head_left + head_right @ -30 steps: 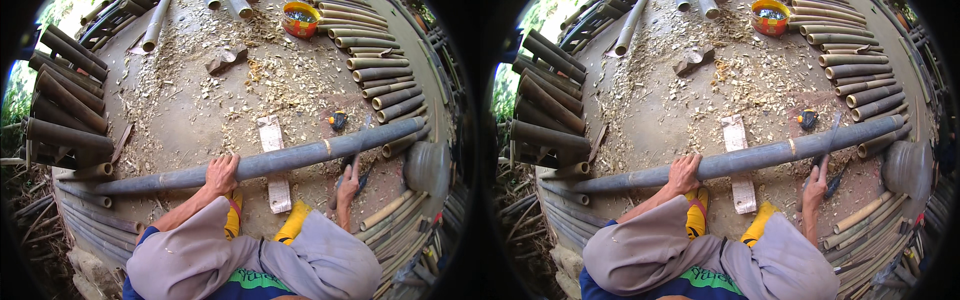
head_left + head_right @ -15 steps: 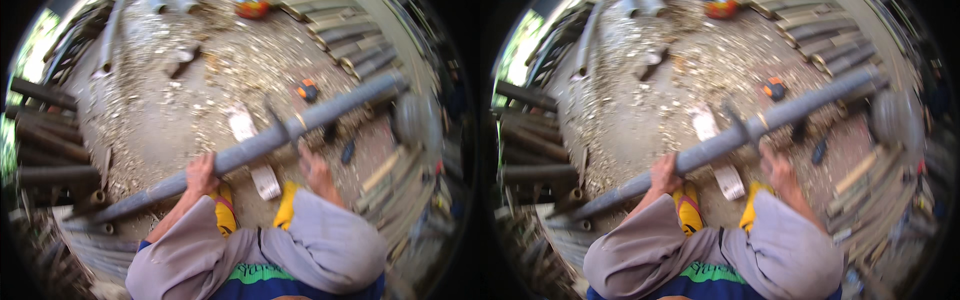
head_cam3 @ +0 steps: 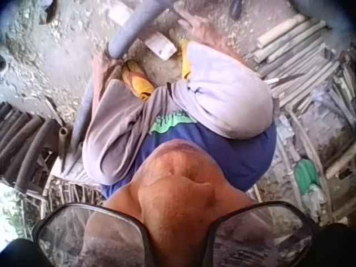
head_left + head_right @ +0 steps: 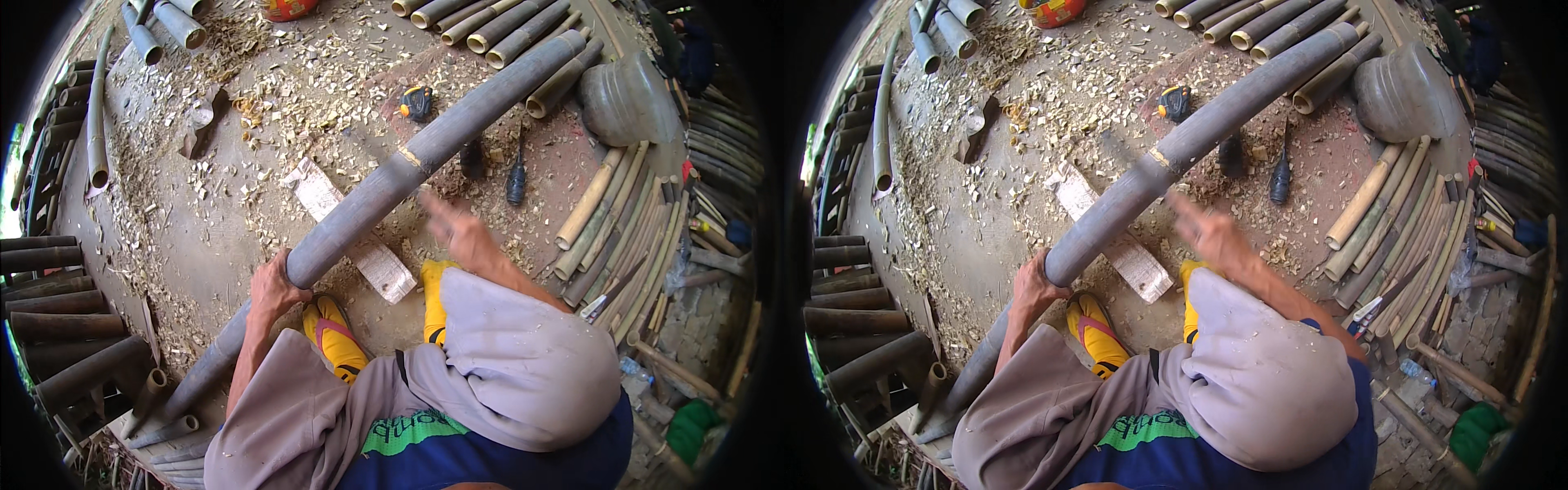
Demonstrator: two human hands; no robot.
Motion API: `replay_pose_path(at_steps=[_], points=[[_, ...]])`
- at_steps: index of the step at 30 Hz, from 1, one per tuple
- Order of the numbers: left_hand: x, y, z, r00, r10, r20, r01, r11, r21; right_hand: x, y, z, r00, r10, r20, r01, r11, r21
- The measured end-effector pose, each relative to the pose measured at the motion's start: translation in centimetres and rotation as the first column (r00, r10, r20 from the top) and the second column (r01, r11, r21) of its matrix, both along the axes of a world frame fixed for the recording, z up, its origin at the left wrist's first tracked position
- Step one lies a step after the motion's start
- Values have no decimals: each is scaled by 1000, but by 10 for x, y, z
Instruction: The person sits on the ground and uses a knife to shave and shape the ends of bamboo poles. They repeatedly rotate the poles, scrape the surfaces, and place finished pieces aside among other bamboo sections.
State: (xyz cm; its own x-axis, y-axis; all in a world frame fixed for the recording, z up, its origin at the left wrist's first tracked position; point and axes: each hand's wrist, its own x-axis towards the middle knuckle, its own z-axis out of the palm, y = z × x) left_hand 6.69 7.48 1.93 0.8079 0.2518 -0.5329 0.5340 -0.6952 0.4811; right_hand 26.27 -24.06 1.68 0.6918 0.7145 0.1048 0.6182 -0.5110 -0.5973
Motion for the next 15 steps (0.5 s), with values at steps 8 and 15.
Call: replay_pose_path(at_steps=[8,15], points=[[-13,-21,-7,970,1,241,-66,963,263,6,8,3,950,-218,-225,204,975,-84],[-1,-16,-1,991,3,133,-22,990,143,19,5,3,893,-339,-296,320,941,-115]])
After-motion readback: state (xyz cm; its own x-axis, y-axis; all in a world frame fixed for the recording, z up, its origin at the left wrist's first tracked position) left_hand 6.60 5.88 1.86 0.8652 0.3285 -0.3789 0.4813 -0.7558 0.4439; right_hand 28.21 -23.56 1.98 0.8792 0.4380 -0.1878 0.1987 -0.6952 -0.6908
